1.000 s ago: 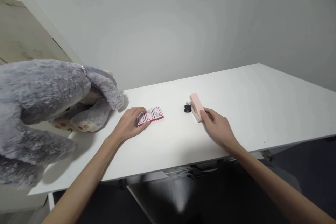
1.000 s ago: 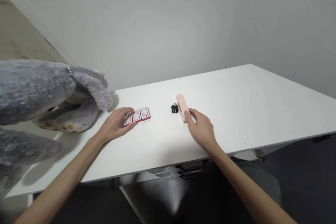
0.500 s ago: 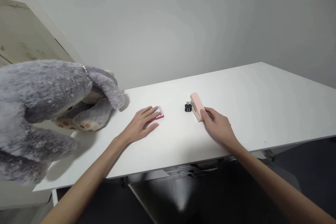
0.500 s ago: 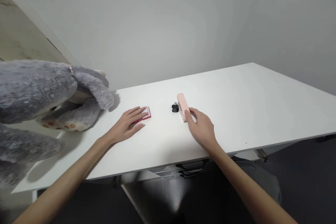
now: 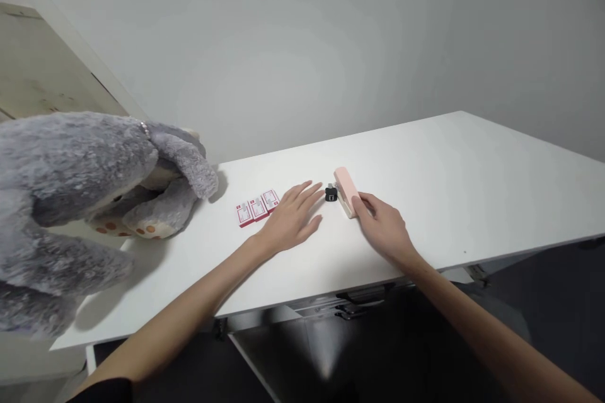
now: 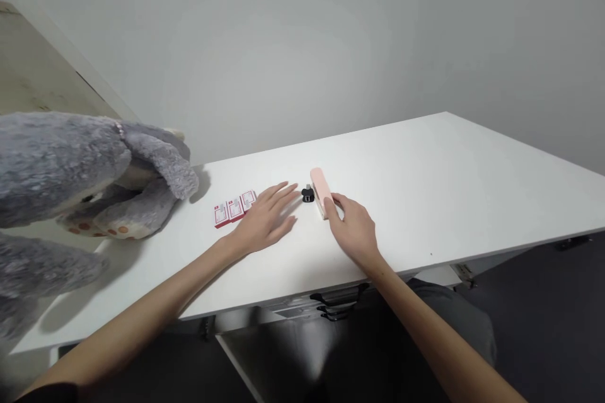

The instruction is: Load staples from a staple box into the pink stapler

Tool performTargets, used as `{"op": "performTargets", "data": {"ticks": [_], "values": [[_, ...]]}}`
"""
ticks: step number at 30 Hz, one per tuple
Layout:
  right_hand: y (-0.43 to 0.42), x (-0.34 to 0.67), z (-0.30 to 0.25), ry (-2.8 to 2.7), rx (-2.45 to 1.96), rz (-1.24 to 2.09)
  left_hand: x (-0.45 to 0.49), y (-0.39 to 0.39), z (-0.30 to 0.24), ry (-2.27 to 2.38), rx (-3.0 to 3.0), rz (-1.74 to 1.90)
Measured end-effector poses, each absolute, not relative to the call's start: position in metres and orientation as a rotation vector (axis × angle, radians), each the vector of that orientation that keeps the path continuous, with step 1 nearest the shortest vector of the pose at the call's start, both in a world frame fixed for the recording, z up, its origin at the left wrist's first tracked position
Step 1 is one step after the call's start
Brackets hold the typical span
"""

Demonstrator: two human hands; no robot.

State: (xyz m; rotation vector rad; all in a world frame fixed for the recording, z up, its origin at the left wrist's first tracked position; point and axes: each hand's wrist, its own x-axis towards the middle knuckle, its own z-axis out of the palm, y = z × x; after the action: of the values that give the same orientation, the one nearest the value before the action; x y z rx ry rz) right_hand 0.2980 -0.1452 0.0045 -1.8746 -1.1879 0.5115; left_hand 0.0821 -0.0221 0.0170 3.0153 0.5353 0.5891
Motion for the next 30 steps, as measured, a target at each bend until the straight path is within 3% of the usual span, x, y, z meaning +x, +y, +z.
{"op": "performTargets", "data": {"ticks": [5, 19, 30], "values": [[-0.144, 0.297, 0.004, -1.185, -1.868, 0.488, 0.109, -0.021, 0.016, 0.475, 3.063, 0.465], [-0.144, 0.298, 0.002, -1.192, -1.881, 0.496, 0.063, -0.022, 0.014, 1.147, 3.038, 0.754], [-0.106, 0.299, 0.007, -1.355, -1.763, 0.582, 0.064, -0.014, 0.008, 1.256, 2.976, 0.724]]}}
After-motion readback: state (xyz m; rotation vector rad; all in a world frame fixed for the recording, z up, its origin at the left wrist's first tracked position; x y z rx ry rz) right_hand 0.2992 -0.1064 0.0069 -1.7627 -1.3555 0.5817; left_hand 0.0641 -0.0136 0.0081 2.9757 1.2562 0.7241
